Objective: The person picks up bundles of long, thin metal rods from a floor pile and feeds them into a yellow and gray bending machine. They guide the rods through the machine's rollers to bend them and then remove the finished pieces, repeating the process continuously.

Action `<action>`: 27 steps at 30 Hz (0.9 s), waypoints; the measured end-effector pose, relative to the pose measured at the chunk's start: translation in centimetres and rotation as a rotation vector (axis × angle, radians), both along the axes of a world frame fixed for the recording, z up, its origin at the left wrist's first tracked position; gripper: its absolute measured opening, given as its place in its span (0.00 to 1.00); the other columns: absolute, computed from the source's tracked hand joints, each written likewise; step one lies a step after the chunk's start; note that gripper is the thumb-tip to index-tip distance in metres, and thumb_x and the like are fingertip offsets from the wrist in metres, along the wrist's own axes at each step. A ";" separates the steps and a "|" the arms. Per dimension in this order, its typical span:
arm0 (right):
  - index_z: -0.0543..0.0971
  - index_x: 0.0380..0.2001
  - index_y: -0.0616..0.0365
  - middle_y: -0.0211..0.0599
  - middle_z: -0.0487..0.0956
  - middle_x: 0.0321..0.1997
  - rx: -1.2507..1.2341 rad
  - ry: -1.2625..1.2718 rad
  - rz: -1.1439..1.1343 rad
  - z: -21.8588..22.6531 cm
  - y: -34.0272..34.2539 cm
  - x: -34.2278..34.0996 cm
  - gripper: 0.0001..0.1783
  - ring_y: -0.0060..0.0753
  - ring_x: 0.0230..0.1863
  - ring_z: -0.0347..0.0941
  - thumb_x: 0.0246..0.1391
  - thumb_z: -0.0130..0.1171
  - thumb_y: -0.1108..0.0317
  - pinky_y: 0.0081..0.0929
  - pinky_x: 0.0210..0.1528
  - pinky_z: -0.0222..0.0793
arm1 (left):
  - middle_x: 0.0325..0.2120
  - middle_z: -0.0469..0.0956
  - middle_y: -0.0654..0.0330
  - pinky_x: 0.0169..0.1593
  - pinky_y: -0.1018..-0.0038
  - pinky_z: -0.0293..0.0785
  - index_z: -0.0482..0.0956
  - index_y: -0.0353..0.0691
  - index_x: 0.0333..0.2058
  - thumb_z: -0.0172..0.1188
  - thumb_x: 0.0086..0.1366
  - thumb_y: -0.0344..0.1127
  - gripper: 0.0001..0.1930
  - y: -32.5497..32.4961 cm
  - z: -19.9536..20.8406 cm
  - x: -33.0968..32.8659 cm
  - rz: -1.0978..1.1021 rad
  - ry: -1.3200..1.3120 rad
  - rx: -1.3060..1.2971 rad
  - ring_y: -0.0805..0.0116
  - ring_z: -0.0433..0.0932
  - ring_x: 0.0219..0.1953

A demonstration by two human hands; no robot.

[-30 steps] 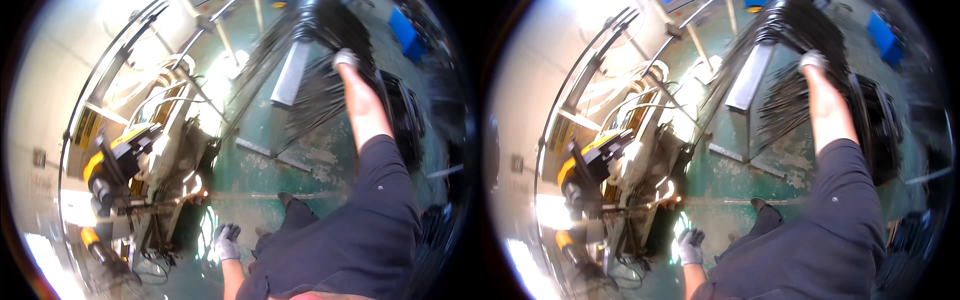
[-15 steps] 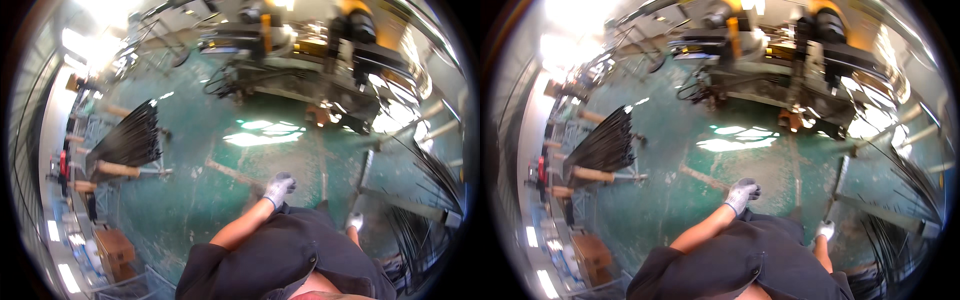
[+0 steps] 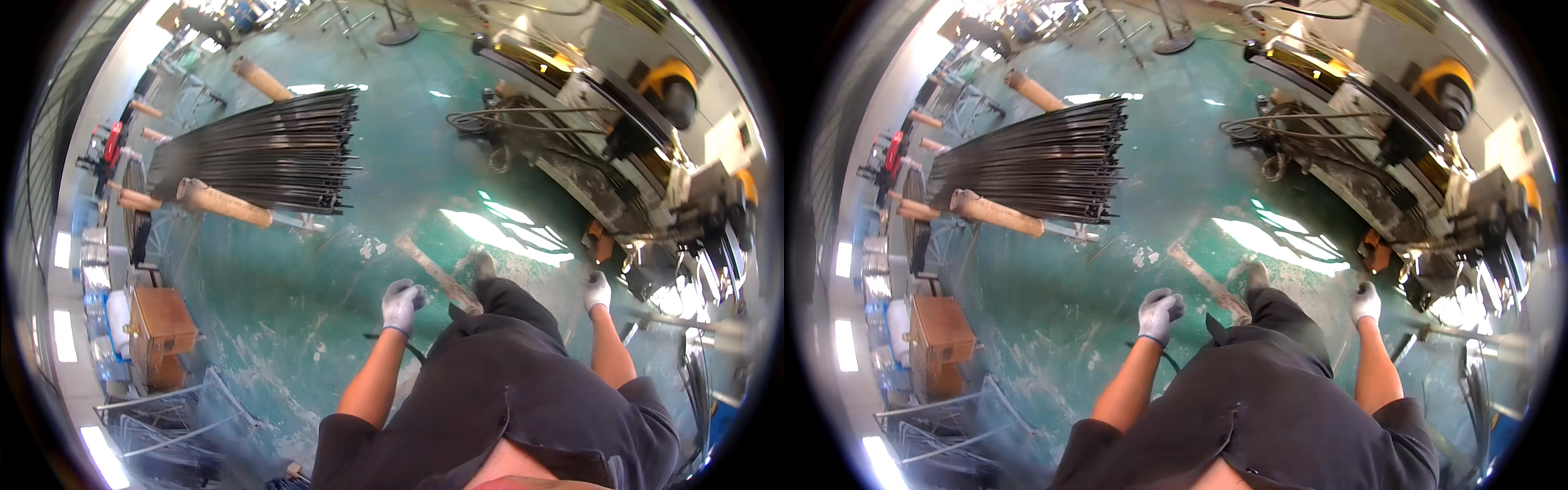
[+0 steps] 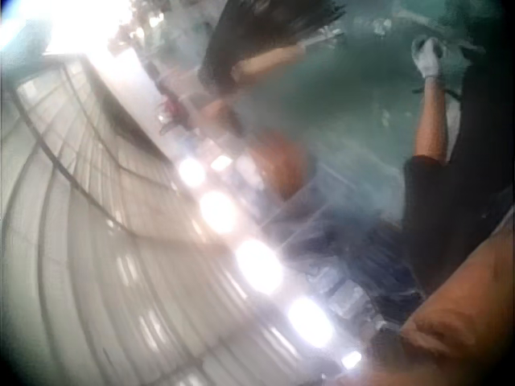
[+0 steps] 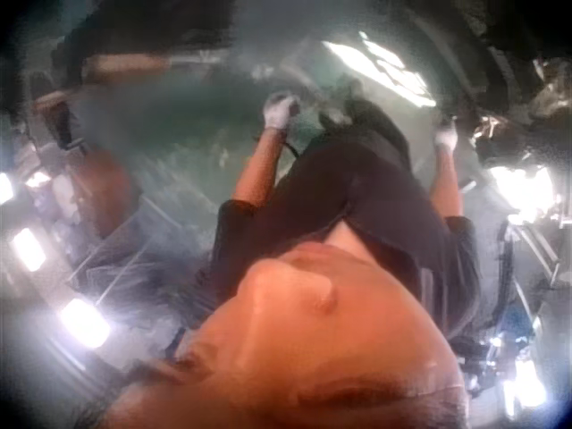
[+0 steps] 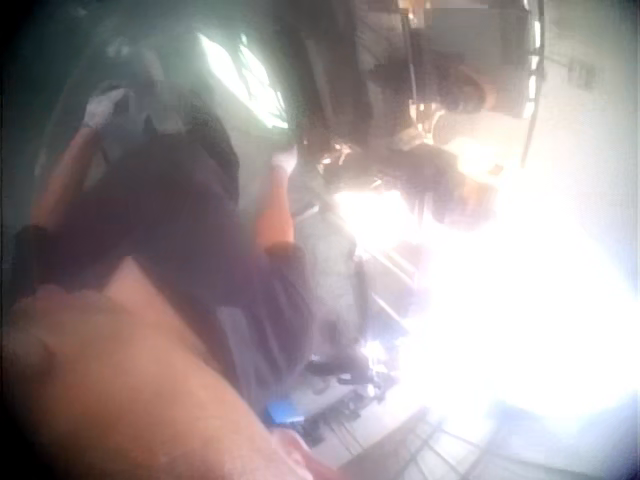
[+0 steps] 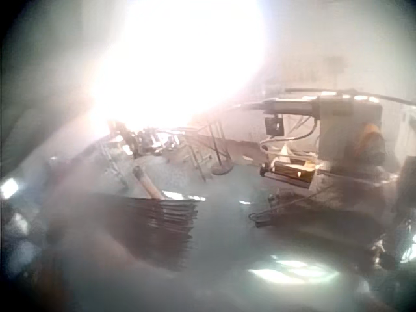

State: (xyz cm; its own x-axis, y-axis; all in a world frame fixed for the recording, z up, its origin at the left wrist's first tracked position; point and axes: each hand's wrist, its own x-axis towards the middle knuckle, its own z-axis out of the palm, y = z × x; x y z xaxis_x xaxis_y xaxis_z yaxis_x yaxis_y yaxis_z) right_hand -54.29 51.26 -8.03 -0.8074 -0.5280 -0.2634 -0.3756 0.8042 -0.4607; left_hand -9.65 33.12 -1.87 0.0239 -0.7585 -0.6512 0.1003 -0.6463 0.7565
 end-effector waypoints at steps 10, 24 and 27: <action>0.72 0.52 0.63 0.54 0.77 0.49 -0.220 -0.094 0.899 -1.5 -40.8 19.6 0.31 0.54 0.52 0.73 0.45 0.66 0.60 0.40 0.55 0.68 | 0.37 0.78 0.46 0.38 0.67 0.80 0.67 0.26 0.50 0.55 0.61 0.26 0.19 -7.9 -1.9 5.6 0.077 -0.071 0.159 0.58 0.81 0.34; 0.61 0.59 0.66 0.52 0.68 0.55 -0.137 0.191 1.127 5.4 -67.1 46.0 0.54 0.52 0.57 0.63 0.35 0.72 0.45 0.46 0.59 0.59 | 0.36 0.77 0.47 0.39 0.69 0.78 0.67 0.26 0.51 0.55 0.60 0.25 0.20 -20.4 1.4 12.3 0.502 0.046 0.098 0.59 0.80 0.34; 0.62 0.57 0.71 0.55 0.70 0.50 -0.108 0.312 1.125 3.8 -65.9 47.8 0.48 0.51 0.53 0.66 0.41 0.69 0.47 0.45 0.54 0.62 | 0.33 0.78 0.48 0.37 0.71 0.78 0.70 0.26 0.49 0.59 0.58 0.26 0.20 -21.5 -0.2 13.5 0.246 -0.100 0.159 0.62 0.80 0.34</action>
State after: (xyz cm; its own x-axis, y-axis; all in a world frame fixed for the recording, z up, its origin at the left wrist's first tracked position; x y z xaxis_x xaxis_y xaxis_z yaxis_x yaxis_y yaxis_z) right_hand -6.45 -14.61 -4.19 0.1075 -0.9931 -0.0465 -0.9589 -0.0913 -0.2685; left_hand 3.88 11.63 -2.11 0.2640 -0.6110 -0.7463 0.1986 -0.7228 0.6620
